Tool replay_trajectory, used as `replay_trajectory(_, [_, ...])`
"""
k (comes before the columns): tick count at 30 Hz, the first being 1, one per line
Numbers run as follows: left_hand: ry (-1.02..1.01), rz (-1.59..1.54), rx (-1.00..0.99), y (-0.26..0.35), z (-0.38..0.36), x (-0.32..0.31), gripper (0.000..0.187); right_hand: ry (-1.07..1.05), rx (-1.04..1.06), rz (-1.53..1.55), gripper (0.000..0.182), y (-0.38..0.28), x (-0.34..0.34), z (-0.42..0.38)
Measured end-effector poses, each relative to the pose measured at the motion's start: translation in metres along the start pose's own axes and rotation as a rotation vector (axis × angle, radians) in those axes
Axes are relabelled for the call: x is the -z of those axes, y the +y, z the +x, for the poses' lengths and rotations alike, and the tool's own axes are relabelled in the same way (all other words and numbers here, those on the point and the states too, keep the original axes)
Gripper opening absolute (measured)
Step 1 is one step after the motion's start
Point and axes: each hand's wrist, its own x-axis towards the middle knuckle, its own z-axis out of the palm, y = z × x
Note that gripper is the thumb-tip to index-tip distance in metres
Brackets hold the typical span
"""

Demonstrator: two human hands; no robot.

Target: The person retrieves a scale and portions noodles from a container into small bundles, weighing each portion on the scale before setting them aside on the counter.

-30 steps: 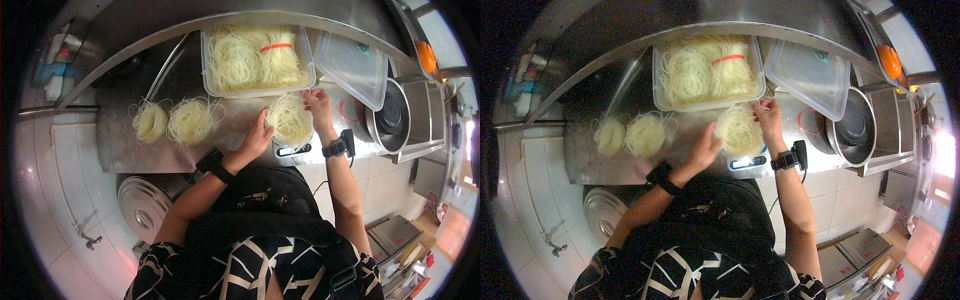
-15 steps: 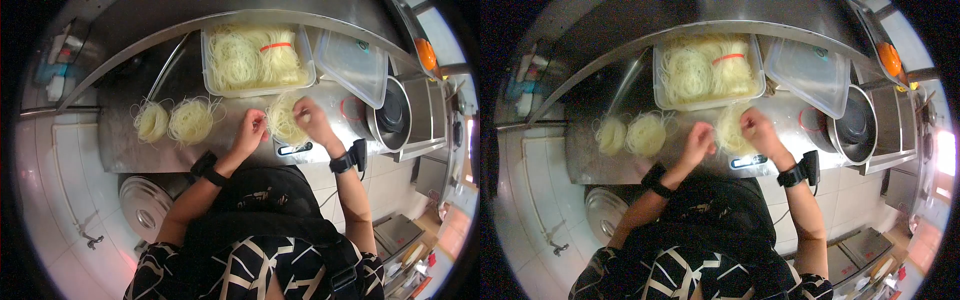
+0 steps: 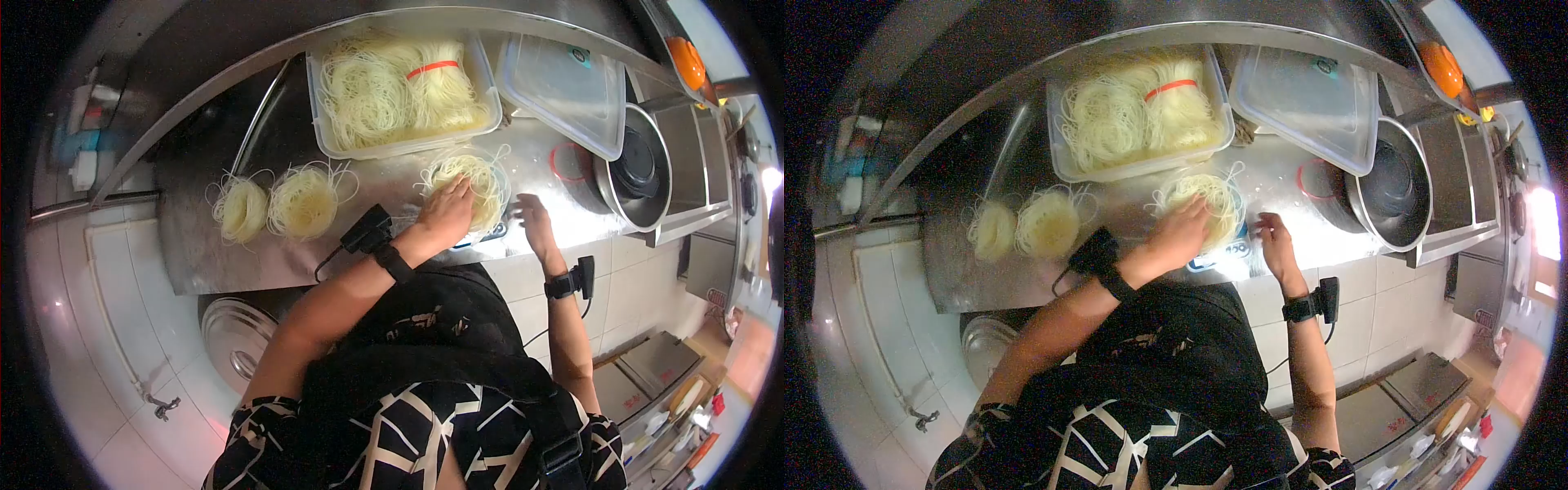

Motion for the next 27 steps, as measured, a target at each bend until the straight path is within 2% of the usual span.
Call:
replay_trajectory(1, [-0.008, -0.002, -0.002, 0.0, 0.0, -0.001, 0.037, -0.121, -0.189, 0.142, 0.03, 0.007, -0.003, -0.007])
replay_trajectory(3, [-0.09, -0.078, -0.013, 0.0, 0.003, 0.003, 0.032, -0.097, -0.177, 0.197, 0.031, 0.005, -0.012, -0.017])
replay_trajectory(4, [-0.094, -0.08, -0.015, -0.001, 0.004, 0.002, 0.032, -0.09, -0.148, 0.129, 0.03, 0.007, -0.012, -0.018])
replay_trajectory(6, [-0.074, -0.039, -0.163, -0.003, 0.006, 0.001, 0.028, -0.077, -0.118, 0.064, 0.029, 0.008, -0.012, -0.02])
replay_trajectory(7, [-0.076, -0.039, -0.166, -0.008, 0.009, 0.001, 0.028, -0.069, -0.065, 0.013, 0.028, 0.007, -0.008, -0.018])
replay_trajectory(9, [-0.183, -0.248, -0.071, -0.008, 0.019, 0.029, 0.027, -0.058, -0.02, -0.039, 0.027, 0.005, 0.0, -0.015])
replay_trajectory(10, [-0.006, -0.242, -0.06, -0.003, 0.016, 0.042, 0.025, -0.032, -0.024, -0.001, 0.026, 0.003, 0.004, -0.013])
replay_trajectory(13, [-0.021, -0.144, -0.064, 0.002, 0.016, 0.082, 0.02, -0.017, -0.052, 0.037, 0.025, -0.007, 0.01, -0.01])
replay_trajectory(15, [-0.044, -0.188, 0.005, 0.001, 0.016, 0.09, 0.014, -0.025, -0.024, 0.024, 0.026, -0.011, 0.011, -0.012])
replay_trajectory(17, [0.108, -0.331, -0.024, -0.005, 0.014, 0.092, 0.013, -0.03, -0.022, 0.018, 0.025, -0.013, 0.011, -0.014])
replay_trajectory(19, [0.088, -0.39, 0.031, -0.008, 0.002, 0.093, 0.015, -0.018, 0.0, 0.069, 0.025, -0.012, 0.011, -0.015])
replay_trajectory(21, [0.202, -0.497, 0.192, -0.023, -0.01, 0.077, 0.017, -0.014, -0.027, 0.055, 0.025, -0.011, 0.011, -0.016])
replay_trajectory(22, [0.259, -0.494, 0.166, -0.038, -0.019, 0.06, 0.022, -0.015, -0.034, 0.055, 0.025, -0.009, 0.012, -0.016])
replay_trajectory(27, [0.282, -0.597, 0.402, -0.05, -0.046, 0.043, 0.031, -0.019, -0.082, 0.091, 0.025, -0.008, 0.017, -0.013])
